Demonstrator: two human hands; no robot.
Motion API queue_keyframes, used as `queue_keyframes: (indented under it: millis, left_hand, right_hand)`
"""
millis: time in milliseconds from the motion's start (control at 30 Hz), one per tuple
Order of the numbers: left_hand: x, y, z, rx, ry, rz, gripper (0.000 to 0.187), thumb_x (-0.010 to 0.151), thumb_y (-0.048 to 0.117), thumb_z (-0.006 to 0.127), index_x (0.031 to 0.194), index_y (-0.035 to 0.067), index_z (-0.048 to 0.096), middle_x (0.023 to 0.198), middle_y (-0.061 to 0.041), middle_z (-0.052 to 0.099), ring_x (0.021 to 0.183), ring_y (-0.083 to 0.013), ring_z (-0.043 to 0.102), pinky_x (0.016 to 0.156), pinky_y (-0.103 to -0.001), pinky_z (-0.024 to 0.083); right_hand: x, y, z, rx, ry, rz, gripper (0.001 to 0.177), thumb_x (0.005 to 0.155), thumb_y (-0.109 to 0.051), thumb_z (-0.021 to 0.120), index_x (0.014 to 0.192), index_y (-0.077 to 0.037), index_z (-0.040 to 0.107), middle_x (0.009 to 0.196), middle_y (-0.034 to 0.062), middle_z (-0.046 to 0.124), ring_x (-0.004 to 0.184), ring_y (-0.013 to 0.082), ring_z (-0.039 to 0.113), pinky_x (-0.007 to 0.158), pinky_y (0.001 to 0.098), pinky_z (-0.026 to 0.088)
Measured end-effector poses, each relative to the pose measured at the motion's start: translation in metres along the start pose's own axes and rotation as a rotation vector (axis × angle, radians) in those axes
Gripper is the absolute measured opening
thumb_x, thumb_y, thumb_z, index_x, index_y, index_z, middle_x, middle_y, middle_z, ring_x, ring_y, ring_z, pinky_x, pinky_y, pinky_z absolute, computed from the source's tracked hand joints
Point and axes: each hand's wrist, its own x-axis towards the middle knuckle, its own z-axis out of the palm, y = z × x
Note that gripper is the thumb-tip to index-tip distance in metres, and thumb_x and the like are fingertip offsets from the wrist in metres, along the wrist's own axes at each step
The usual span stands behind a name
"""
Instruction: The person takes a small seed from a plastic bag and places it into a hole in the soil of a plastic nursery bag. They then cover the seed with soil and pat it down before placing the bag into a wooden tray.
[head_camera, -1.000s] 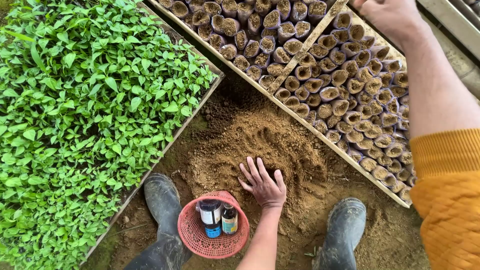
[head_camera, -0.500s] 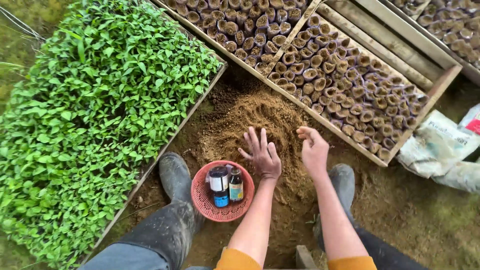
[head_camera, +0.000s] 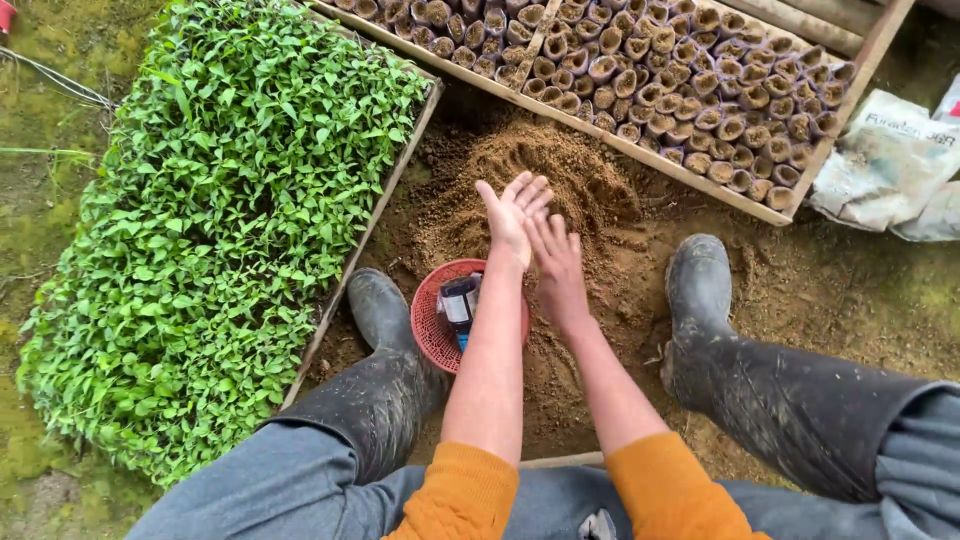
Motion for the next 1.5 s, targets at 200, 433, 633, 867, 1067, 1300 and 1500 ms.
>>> queue_keyframes:
  millis: [200, 433, 633, 867, 1067, 1300, 1500]
  left_hand:
    - [-0.004, 0.028, 0.019, 0.253, 0.101, 0.067, 0.091, 0.1, 0.08, 0.013, 0.152, 0.012, 0.044, 0.158, -0.013, 0.043, 0.15, -0.0352, 0.033, 0.125, -0.055, 0.015]
    - [-0.019, 0.024, 0.018, 0.289, -0.023, -0.067, 0.097, 0.099, 0.08, 0.009, 0.152, 0.005, 0.042, 0.15, -0.023, 0.05, 0.141, -0.043, 0.045, 0.122, -0.058, 0.024]
    - [-0.009, 0.026, -0.008, 0.273, 0.052, -0.034, 0.087, 0.103, 0.073, 0.013, 0.15, 0.007, 0.045, 0.146, -0.017, 0.057, 0.135, -0.0357, 0.055, 0.117, -0.056, 0.033]
    - [-0.019, 0.038, 0.006, 0.118, 0.002, -0.066, 0.092, 0.098, 0.082, 0.011, 0.146, 0.012, 0.047, 0.141, -0.013, 0.059, 0.13, -0.0346, 0.055, 0.112, -0.05, 0.036]
    - [-0.054, 0.122, 0.081, 0.545, -0.046, -0.038, 0.084, 0.094, 0.068, 0.024, 0.146, 0.007, 0.047, 0.143, -0.016, 0.06, 0.127, -0.0339, 0.06, 0.109, -0.049, 0.044]
    - [-0.08, 0.216, 0.126, 2.082, -0.329, -0.136, 0.045, 0.108, 0.046, 0.037, 0.125, 0.009, 0.057, 0.113, -0.007, 0.065, 0.091, -0.0153, 0.06, 0.089, -0.036, 0.052]
    - [-0.134, 0.259, 0.159, 2.576, -0.563, -0.099, 0.053, 0.112, 0.05, 0.039, 0.127, 0.003, 0.057, 0.111, -0.014, 0.066, 0.096, -0.0252, 0.068, 0.086, -0.046, 0.06]
  right_hand:
    - [-0.005, 0.023, 0.008, -0.017, 0.051, 0.232, 0.086, 0.082, 0.02, 0.061, 0.158, -0.008, 0.032, 0.165, 0.0214, 0.026, 0.153, 0.0357, 0.021, 0.125, 0.0517, 0.016]
    - [-0.009, 0.011, 0.049, 0.09, 0.215, 0.014, 0.109, 0.07, 0.036, 0.039, 0.163, -0.017, 0.021, 0.169, 0.0062, 0.024, 0.156, 0.0256, 0.017, 0.125, 0.0426, 0.02]
    - [-0.008, 0.021, 0.048, -0.166, 0.073, 0.258, 0.102, 0.068, 0.028, 0.038, 0.161, -0.011, 0.024, 0.165, 0.0167, 0.03, 0.152, 0.0314, 0.027, 0.123, 0.0495, 0.024]
    - [0.006, 0.022, 0.036, -0.092, 0.082, -0.02, 0.093, 0.072, 0.026, 0.046, 0.156, -0.014, 0.037, 0.153, 0.0128, 0.049, 0.139, 0.0272, 0.046, 0.117, 0.0433, 0.035]
    - [0.006, 0.058, 0.041, 0.025, 0.095, 0.29, 0.064, 0.085, 0.014, 0.048, 0.147, -0.002, 0.047, 0.144, 0.0186, 0.055, 0.136, 0.0318, 0.048, 0.117, 0.045, 0.037]
    - [0.021, 0.014, 0.031, 0.244, 0.238, -0.191, 0.019, 0.094, 0.005, 0.067, 0.112, 0.004, 0.072, 0.103, 0.0184, 0.077, 0.091, 0.0257, 0.076, 0.085, 0.0295, 0.065]
    - [0.001, -0.045, 0.06, 0.09, -0.142, -0.376, 0.004, 0.089, -0.019, 0.067, 0.086, -0.016, 0.068, 0.074, 0.0009, 0.071, 0.059, 0.0176, 0.063, 0.05, 0.0371, 0.047]
